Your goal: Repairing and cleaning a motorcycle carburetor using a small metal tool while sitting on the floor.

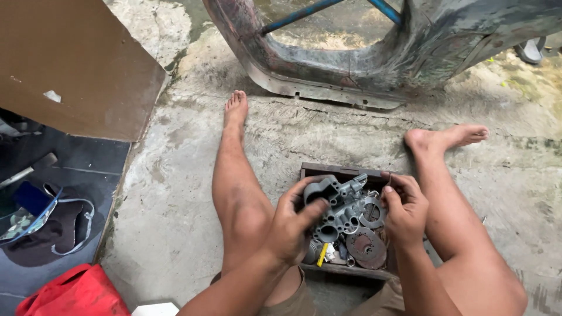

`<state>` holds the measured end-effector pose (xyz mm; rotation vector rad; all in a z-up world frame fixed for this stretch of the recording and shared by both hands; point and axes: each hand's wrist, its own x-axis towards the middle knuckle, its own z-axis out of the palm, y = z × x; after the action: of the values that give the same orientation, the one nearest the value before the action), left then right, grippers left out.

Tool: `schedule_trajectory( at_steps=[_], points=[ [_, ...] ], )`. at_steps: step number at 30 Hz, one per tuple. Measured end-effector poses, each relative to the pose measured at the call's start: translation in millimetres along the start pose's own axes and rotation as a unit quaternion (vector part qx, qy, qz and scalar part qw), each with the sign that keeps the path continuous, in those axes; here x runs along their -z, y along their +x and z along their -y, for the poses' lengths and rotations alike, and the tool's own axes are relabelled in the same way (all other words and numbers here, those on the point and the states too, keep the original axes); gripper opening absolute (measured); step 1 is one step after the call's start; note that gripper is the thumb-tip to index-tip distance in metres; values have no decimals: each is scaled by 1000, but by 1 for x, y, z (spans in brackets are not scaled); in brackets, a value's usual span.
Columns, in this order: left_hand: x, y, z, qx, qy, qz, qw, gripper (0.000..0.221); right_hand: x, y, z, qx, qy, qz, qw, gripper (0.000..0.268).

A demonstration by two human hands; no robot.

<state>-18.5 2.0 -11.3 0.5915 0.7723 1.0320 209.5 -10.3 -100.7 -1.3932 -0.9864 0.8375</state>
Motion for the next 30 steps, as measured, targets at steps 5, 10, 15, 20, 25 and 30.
schedule_trajectory(
  at_steps=[5, 10, 15, 20, 25, 30],
  points=[
    [11, -13, 10, 41, -158, 28, 986, 62, 17, -12, 1, 32, 155, 52, 986, 24],
    [5, -16, 1, -61, -32, 63, 996, 65, 34, -30, 52, 197, 140, 57, 969, 19],
    [-5, -24, -20, -108, 86, 71, 988, 65, 44, -58, 87, 291, 59, -27, 955, 24],
    [-10, -26, -22, -158, 135, 65, 976, 64, 28, -77, 113, 319, -19, 5, 947, 25],
    [-2, -16, -4, -88, 19, 45, 995, 67, 8, -92, 145, 226, -27, -4, 974, 17],
    [9, -14, 24, -49, -15, 11, 999, 62, 5, -89, 126, 305, -15, 43, 951, 19]
  ],
)
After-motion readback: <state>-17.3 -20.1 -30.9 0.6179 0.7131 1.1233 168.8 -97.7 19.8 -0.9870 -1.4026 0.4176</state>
